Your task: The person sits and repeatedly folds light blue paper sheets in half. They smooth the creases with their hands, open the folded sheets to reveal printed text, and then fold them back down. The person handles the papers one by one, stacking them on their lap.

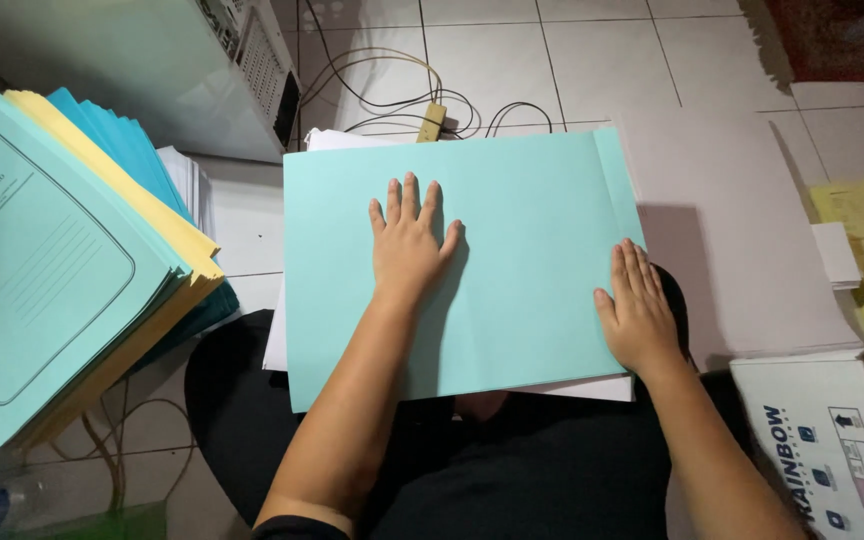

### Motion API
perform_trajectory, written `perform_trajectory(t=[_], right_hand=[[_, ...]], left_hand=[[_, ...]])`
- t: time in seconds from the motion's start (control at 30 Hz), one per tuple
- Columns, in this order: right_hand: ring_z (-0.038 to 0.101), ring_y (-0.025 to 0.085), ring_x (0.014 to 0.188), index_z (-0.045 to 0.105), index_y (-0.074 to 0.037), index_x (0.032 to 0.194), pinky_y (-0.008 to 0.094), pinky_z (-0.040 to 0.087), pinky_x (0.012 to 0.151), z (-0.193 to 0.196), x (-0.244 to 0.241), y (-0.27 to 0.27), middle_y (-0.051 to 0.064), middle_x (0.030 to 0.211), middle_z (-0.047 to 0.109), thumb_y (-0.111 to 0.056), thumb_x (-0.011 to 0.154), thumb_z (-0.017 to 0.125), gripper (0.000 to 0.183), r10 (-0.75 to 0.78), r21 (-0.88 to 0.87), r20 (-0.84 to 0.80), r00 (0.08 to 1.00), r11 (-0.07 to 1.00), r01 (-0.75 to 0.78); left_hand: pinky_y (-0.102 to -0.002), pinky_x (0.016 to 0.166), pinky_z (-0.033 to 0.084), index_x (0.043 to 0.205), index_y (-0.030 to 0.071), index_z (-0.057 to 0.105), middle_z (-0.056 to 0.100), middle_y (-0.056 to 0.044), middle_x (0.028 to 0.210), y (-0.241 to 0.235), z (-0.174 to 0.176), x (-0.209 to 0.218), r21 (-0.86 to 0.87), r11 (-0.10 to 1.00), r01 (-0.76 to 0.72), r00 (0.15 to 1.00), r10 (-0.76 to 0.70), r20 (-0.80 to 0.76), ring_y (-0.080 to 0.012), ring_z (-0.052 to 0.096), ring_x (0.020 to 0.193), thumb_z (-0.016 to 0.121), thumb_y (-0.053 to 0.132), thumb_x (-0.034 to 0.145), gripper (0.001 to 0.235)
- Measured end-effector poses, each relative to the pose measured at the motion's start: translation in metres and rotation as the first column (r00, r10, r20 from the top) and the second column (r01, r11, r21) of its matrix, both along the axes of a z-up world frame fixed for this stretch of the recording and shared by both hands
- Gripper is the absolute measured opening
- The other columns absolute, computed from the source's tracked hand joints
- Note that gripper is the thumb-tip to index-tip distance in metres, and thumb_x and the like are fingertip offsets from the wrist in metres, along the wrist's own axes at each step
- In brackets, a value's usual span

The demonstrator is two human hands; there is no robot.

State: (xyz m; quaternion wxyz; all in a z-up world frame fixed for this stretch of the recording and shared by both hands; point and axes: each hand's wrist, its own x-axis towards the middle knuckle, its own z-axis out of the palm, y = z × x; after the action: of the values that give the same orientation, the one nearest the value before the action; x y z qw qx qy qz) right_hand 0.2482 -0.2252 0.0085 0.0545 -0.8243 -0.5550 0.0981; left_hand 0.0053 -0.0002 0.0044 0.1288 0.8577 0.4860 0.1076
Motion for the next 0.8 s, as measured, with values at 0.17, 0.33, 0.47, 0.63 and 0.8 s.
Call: perform_trajectory(t=[0.17,0.33,0.47,0.63,0.8], right_hand=[[0.013,0.035,0.157,0.018,0.001,0.162,0.048,0.009,0.128,-0.005,0.003,0.001,0.022,0.17,0.014,-0.038,0.107,0.029,0.068,0.034,-0.018,0.012,0.999,0.999,-0.033],[0.014,0.034,0.157,0.019,0.0,0.163,0.048,0.01,0.128,-0.017,0.037,0.057,0.021,0.17,0.015,-0.039,0.108,0.027,0.067,0.078,-0.025,0.025,0.997,0.997,-0.077],[0.021,0.037,0.156,0.025,0.001,0.161,0.05,0.015,0.127,-0.02,0.061,0.12,0.023,0.168,0.023,-0.037,0.109,0.03,0.065,0.09,0.032,0.034,0.995,0.995,-0.091],[0.029,0.033,0.154,0.034,-0.004,0.16,0.047,0.018,0.127,-0.06,0.105,0.186,0.019,0.166,0.032,-0.047,0.11,0.026,0.066,0.057,0.023,0.06,0.997,0.998,-0.059],[0.035,0.027,0.15,0.042,-0.009,0.156,0.044,0.023,0.124,-0.072,0.112,0.198,0.014,0.162,0.04,-0.059,0.112,0.021,0.07,-0.015,0.032,0.078,0.997,0.999,0.013]], left_hand=[[-0.061,0.124,0.01,0.16,0.02,0.038,0.029,-0.017,0.167,-0.001,-0.001,-0.001,0.014,1.0,0.009,1.0,-0.009,-0.009,-0.0347,0.022,0.157,0.036,0.058,0.102,0.069],[-0.061,0.124,0.01,0.16,0.02,0.038,0.03,-0.018,0.167,-0.001,0.0,-0.002,0.008,1.0,0.017,1.0,-0.017,-0.018,-0.0351,0.023,0.156,0.037,0.057,0.102,0.069],[-0.06,0.124,0.009,0.16,0.02,0.035,0.027,-0.017,0.168,0.001,0.001,-0.001,-0.024,1.0,0.016,0.999,-0.017,-0.031,-0.0345,0.02,0.157,0.036,0.057,0.101,0.07],[-0.058,0.125,0.008,0.16,0.02,0.034,0.026,-0.016,0.168,0.002,0.006,0.001,-0.051,0.999,-0.009,0.999,0.008,-0.033,-0.0332,0.019,0.157,0.035,0.057,0.101,0.07],[-0.058,0.125,0.009,0.159,0.016,0.037,0.029,-0.017,0.167,0.001,0.006,0.002,-0.048,0.998,-0.045,0.999,0.046,0.022,-0.0335,0.021,0.157,0.038,0.054,0.101,0.069]])
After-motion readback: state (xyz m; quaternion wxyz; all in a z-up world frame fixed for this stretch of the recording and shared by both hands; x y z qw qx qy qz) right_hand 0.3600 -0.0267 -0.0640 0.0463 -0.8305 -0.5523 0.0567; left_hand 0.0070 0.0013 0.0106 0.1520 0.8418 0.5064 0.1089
